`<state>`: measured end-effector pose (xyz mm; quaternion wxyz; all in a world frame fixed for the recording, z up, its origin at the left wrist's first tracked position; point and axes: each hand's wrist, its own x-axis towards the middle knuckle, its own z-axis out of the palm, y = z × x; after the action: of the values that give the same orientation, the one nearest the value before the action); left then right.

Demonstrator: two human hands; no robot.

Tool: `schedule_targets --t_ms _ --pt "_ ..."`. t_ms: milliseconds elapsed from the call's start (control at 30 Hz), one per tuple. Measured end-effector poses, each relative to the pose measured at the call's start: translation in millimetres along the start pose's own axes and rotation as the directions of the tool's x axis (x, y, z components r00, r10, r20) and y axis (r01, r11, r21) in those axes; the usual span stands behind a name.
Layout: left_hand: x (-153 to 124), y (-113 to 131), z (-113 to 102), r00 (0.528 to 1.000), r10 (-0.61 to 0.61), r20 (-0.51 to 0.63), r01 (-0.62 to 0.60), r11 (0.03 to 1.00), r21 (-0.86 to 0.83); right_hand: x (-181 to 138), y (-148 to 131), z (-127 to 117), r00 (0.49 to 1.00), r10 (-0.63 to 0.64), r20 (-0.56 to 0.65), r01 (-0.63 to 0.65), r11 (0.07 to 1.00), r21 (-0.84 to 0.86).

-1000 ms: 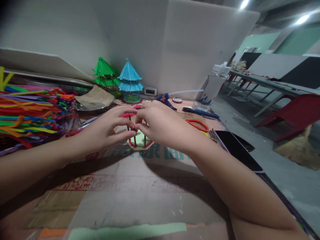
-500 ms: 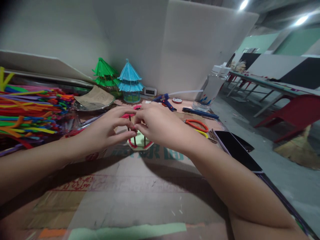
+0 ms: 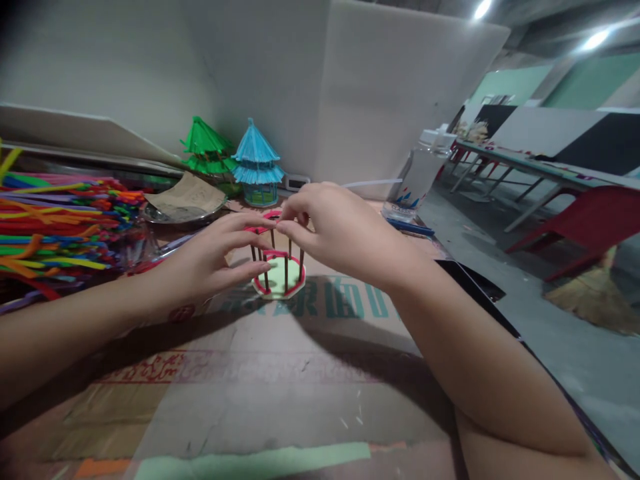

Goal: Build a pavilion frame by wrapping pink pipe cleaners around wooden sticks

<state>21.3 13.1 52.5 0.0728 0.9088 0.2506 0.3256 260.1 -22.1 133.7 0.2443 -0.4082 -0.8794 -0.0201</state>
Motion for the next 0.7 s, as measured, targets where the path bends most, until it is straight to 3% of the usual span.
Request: schedule_targets --t_ms 267,367,467,533,700 --pt "4.1 0.3 -14.8 0.981 -0.180 -0.078 0.169 0.977 -0.128 -0.4 9.1 -12.5 0.999 0.036 0.010 -0.037 0.999 0.029" --pt "-2.1 -16.1 -6.0 0.963 -0.249 -0.103 0.220 0.947 -0.233 0.6 6.6 -4.0 0.988 0.073 -0.133 -0.061 0.993 0.097" --pt "-16.7 -35.9 12.8 0.961 -0.271 -0.047 0.238 0.906 -0.349 -9.4 8.9 15.6 0.924 0.148 -0.353 -0.072 0.973 0.220" --pt "-27.6 -45.2 26.2 0.958 -0.288 0.002 0.265 0.880 -0.395 -25.8 14.7 32.4 0.887 0.187 -0.421 -0.056 0.951 0.305" --pt "-40.3 -50.0 43.6 0.965 -0.258 0.046 0.258 0.903 -0.345 -76.4 33.0 68.8 0.961 0.196 -0.196 -0.135 0.949 0.285"
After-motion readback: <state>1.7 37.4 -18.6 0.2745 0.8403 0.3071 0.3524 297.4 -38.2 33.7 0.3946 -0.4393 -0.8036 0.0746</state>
